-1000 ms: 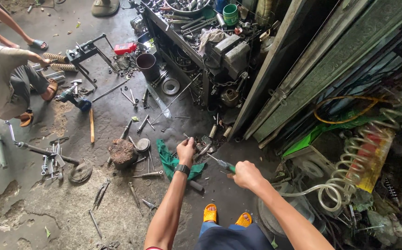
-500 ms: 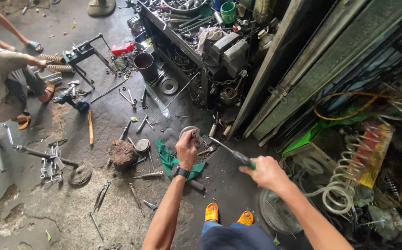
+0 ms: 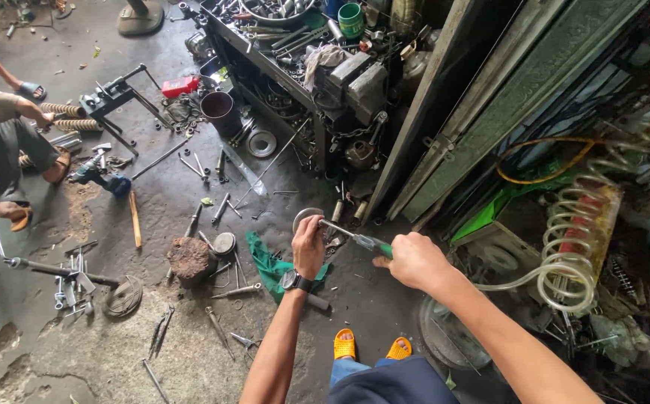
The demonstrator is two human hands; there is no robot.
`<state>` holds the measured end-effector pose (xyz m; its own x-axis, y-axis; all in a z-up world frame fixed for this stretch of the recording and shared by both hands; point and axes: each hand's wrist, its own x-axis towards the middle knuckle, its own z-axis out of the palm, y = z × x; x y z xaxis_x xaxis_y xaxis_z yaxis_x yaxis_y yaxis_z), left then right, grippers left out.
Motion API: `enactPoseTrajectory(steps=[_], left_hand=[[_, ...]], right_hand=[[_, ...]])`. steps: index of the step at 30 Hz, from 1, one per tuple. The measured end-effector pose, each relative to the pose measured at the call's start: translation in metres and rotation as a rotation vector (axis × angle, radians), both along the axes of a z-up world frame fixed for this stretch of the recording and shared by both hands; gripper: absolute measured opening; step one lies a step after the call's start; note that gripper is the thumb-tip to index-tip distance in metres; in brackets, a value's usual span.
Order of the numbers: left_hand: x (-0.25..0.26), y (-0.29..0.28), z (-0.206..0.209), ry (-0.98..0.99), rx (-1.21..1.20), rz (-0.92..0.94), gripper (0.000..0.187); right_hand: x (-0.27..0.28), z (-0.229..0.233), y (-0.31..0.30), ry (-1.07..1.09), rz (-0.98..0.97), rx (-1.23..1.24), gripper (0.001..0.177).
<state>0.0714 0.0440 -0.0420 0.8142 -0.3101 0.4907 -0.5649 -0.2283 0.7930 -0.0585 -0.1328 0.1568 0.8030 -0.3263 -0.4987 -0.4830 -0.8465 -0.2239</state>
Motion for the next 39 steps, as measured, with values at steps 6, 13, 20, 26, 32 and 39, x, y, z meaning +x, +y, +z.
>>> enactPoseTrajectory(steps=[6,13,20,26,32,39], left_hand=[[0.0,0.003,0.005,0.011,-0.018,-0.044,0.036],[-0.003,-0.01,0.003,0.023,-0.087,-0.032,0.031],[0.0,-0.022,-0.01,-0.024,-0.096,0.013,0.031],[0.002,-0.021,-0.015,0.035,-0.078,-0.005,0.027],[0.004,-0.018,-0.027,0.044,-0.036,0.005,0.03],[0.003,-0.019,-0.041,0.09,-0.046,-0.034,0.026]], right_hand=[[0.012,0.01,0.004,0.056,0.032,-0.009,0.052],[0.036,0.023,0.009,0.071,0.127,-0.066,0.035],[0.044,0.023,0.009,0.091,0.137,-0.104,0.034],[0.048,0.013,0.008,0.068,0.143,-0.108,0.032],[0.053,0.006,0.008,0.139,0.177,-0.088,0.037],[0.054,0.004,0.007,0.151,0.182,-0.08,0.037]])
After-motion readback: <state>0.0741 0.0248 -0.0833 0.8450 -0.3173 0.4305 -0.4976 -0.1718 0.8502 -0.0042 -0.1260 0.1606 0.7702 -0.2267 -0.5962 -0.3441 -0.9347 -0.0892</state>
